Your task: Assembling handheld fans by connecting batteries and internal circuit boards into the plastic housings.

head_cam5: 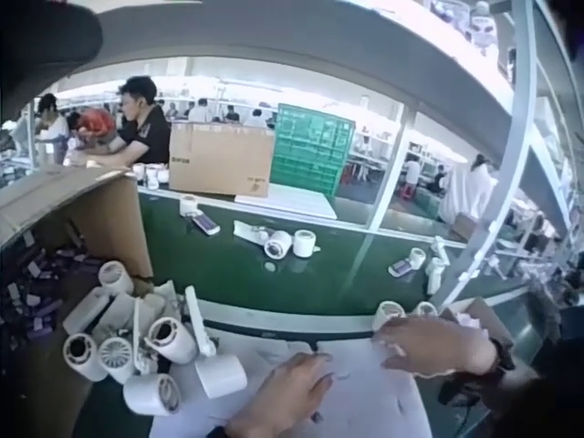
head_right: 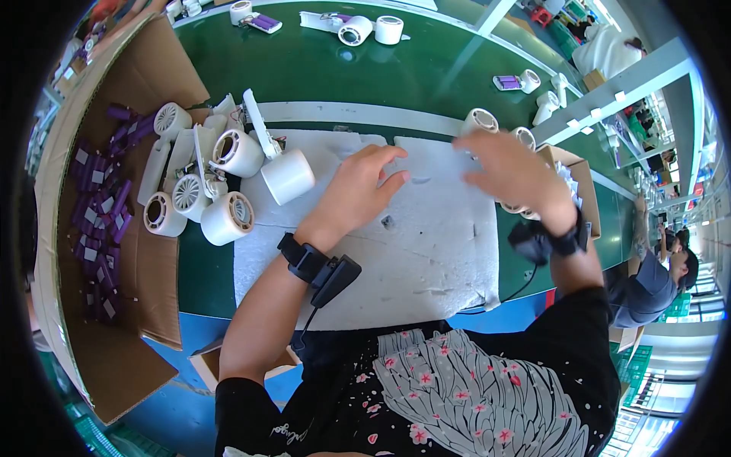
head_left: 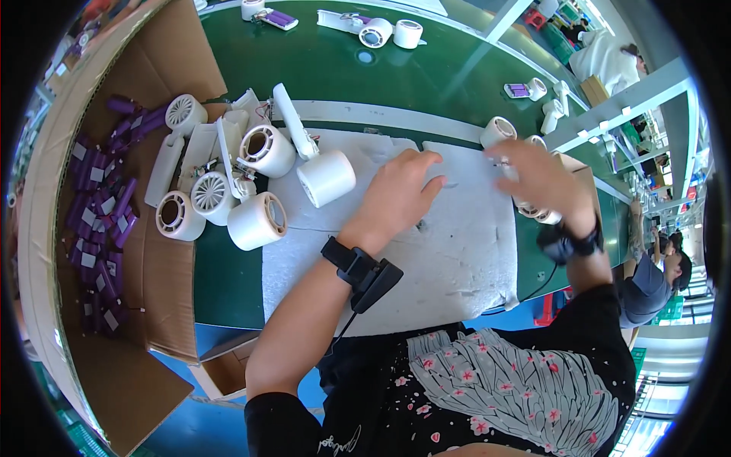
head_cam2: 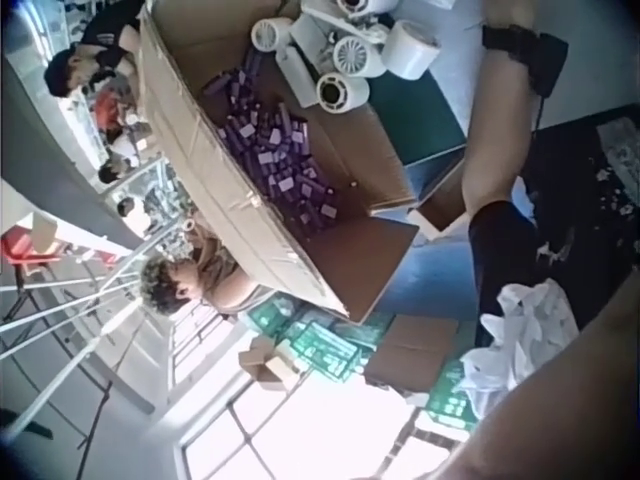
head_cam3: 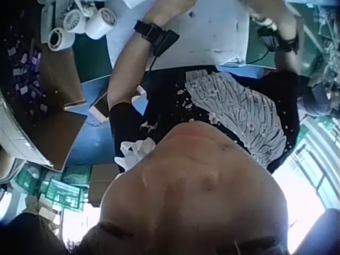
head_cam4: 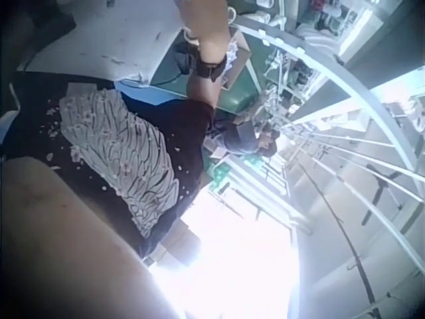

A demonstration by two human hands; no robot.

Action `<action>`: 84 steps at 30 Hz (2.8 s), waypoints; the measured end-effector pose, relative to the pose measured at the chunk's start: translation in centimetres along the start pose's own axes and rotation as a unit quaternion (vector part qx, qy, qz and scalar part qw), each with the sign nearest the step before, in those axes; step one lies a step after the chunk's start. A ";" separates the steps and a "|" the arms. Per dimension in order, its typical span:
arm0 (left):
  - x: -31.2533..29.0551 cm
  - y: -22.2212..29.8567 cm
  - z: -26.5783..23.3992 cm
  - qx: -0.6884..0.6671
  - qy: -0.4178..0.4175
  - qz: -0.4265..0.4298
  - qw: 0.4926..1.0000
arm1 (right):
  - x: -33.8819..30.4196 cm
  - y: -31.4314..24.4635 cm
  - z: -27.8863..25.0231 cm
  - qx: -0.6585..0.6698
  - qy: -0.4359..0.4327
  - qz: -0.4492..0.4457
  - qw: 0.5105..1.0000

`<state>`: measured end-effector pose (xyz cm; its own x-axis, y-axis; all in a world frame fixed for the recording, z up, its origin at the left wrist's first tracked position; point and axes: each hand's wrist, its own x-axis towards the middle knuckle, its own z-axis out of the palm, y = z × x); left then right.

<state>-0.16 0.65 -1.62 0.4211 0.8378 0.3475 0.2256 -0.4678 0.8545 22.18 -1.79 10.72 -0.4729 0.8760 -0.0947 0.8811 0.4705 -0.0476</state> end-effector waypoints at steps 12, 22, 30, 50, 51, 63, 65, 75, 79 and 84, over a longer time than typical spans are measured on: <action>0.5 -0.2 0.2 -0.019 0.001 0.018 1.000 | 29.6 9.9 4.5 -0.078 0.188 0.074 0.976; 0.6 -0.9 0.8 -0.006 0.028 0.039 0.999 | 29.3 7.3 1.6 -0.026 0.289 0.114 0.950; 1.1 1.3 -0.5 -0.077 0.128 -0.053 0.987 | 17.4 2.0 -7.8 0.355 0.268 -0.027 0.895; 1.4 -0.8 1.1 -0.020 -0.048 -0.003 0.999 | 11.4 -6.6 -4.3 0.275 -0.086 -0.068 0.955; 1.4 -0.9 1.1 -0.024 -0.071 -0.011 0.997 | 12.1 -9.7 -4.8 0.294 -0.107 -0.122 0.942; 2.3 -3.4 2.4 -0.003 -0.082 0.010 0.997 | 21.8 -39.0 2.5 0.083 -0.122 -0.445 0.883; 3.0 -2.3 1.9 -0.005 -0.086 0.018 0.996 | 25.6 -40.9 6.0 0.090 -0.044 -0.480 0.871; 1.5 -1.9 0.5 -0.089 -0.098 0.000 0.991 | 21.6 -37.1 0.9 0.234 0.052 -0.442 0.865; 2.4 -4.8 1.8 -0.344 -0.183 0.006 0.921 | 18.0 -27.2 -3.7 0.386 0.016 -0.418 0.822; 0.5 -1.3 0.5 -0.084 -0.109 -0.025 0.990 | 10.6 -17.6 -4.3 0.666 0.142 -0.219 0.699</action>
<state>0.16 1.53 -2.80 0.5969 0.7697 0.2264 0.1096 -0.3577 0.9274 1.64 -0.28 14.87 -0.5133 0.7535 0.4107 -0.2156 0.3499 -0.9116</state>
